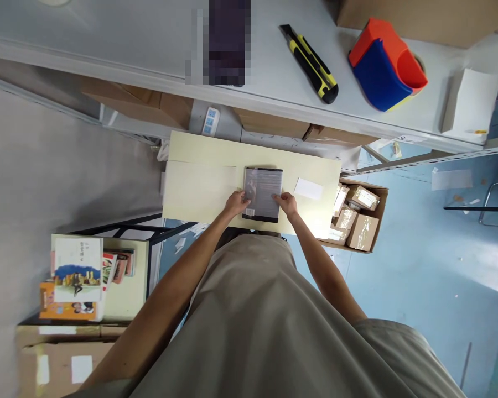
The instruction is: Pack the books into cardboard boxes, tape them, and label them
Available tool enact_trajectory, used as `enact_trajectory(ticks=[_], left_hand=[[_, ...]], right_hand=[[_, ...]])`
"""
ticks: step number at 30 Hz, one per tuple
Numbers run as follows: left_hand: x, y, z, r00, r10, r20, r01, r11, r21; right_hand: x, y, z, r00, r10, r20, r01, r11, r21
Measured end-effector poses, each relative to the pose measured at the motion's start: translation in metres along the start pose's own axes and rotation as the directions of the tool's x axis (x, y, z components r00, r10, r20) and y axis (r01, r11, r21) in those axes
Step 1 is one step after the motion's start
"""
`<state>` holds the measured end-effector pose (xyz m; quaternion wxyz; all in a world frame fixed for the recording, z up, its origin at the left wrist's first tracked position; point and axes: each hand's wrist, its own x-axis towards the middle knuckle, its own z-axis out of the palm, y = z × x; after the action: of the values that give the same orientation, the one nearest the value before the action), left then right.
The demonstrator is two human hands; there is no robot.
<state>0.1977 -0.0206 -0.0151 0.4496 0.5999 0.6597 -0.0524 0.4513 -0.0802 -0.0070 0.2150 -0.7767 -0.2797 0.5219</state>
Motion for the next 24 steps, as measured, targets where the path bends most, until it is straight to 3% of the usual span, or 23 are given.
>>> enact_trajectory(ticks=[5,9,13,17,19,21,24], left_hand=[[0.0,-0.001,0.002,1.0,0.0,0.028,0.003,0.996,-0.093],[-0.007,-0.001,-0.002,0.997,0.042,0.06,-0.027,0.973,-0.228],[-0.019,0.0,-0.018,0.995,0.066,0.072,-0.036,0.936,-0.351],[-0.03,0.013,-0.041,0.989,0.106,0.104,-0.034,0.844,-0.535],[-0.037,0.024,-0.053,0.958,0.199,0.205,-0.028,0.779,-0.626],[-0.045,0.037,-0.063,0.901,0.313,0.302,-0.016,0.718,-0.696],[-0.06,0.056,-0.074,0.847,0.423,0.323,-0.01,0.619,-0.785]], right_hand=[[-0.015,-0.02,0.036,0.993,-0.015,0.118,-0.037,0.905,0.425],[-0.03,-0.033,0.042,0.991,-0.024,0.13,-0.039,0.885,0.464],[-0.047,-0.042,0.019,0.989,-0.026,0.143,-0.052,0.858,0.51],[-0.073,-0.052,-0.019,0.966,-0.082,0.243,-0.075,0.815,0.575],[-0.087,-0.058,-0.038,0.949,-0.134,0.287,-0.072,0.792,0.606],[-0.101,-0.065,-0.054,0.94,-0.17,0.297,-0.055,0.781,0.622],[-0.117,-0.072,-0.069,0.951,-0.164,0.26,-0.034,0.785,0.619]])
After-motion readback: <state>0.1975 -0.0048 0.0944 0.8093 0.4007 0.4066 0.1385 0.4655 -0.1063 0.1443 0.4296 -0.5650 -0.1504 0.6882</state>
